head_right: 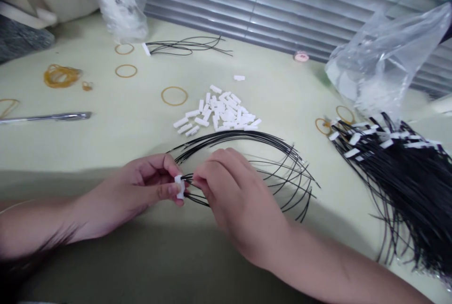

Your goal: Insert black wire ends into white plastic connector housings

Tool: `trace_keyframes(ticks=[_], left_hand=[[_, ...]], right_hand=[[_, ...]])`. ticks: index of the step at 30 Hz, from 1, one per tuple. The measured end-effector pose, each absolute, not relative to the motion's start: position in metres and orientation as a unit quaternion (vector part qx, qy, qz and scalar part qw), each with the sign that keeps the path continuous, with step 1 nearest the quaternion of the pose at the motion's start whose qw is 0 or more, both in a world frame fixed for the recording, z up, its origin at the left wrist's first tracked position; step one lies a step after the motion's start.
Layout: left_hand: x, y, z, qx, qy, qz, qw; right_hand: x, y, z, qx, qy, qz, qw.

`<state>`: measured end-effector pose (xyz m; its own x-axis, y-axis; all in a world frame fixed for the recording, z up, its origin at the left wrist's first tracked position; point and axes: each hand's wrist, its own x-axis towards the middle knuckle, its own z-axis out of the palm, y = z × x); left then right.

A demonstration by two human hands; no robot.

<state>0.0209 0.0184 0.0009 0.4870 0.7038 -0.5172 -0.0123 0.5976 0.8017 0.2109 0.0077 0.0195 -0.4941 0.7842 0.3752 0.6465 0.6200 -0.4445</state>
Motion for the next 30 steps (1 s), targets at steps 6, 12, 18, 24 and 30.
trace_keyframes(ticks=[6,12,18,24,30], left_hand=[[0.021,0.020,-0.001,0.375,0.438,0.229,0.784],[0.022,0.021,0.002,0.373,0.441,0.215,0.788],[0.020,0.020,0.003,0.355,0.427,0.223,0.802],[0.020,0.020,0.002,0.333,0.413,0.227,0.816],[0.020,0.020,0.003,0.363,0.438,0.205,0.796]], right_hand=[[0.215,0.007,0.016,-0.383,-0.880,0.104,0.262],[0.215,0.007,0.009,-0.375,-0.879,0.109,0.274],[0.216,0.008,0.007,-0.326,-0.896,0.055,0.296],[0.217,0.006,0.012,-0.289,-0.915,-0.007,0.280],[0.212,0.006,0.016,-0.278,-0.923,0.015,0.267]])
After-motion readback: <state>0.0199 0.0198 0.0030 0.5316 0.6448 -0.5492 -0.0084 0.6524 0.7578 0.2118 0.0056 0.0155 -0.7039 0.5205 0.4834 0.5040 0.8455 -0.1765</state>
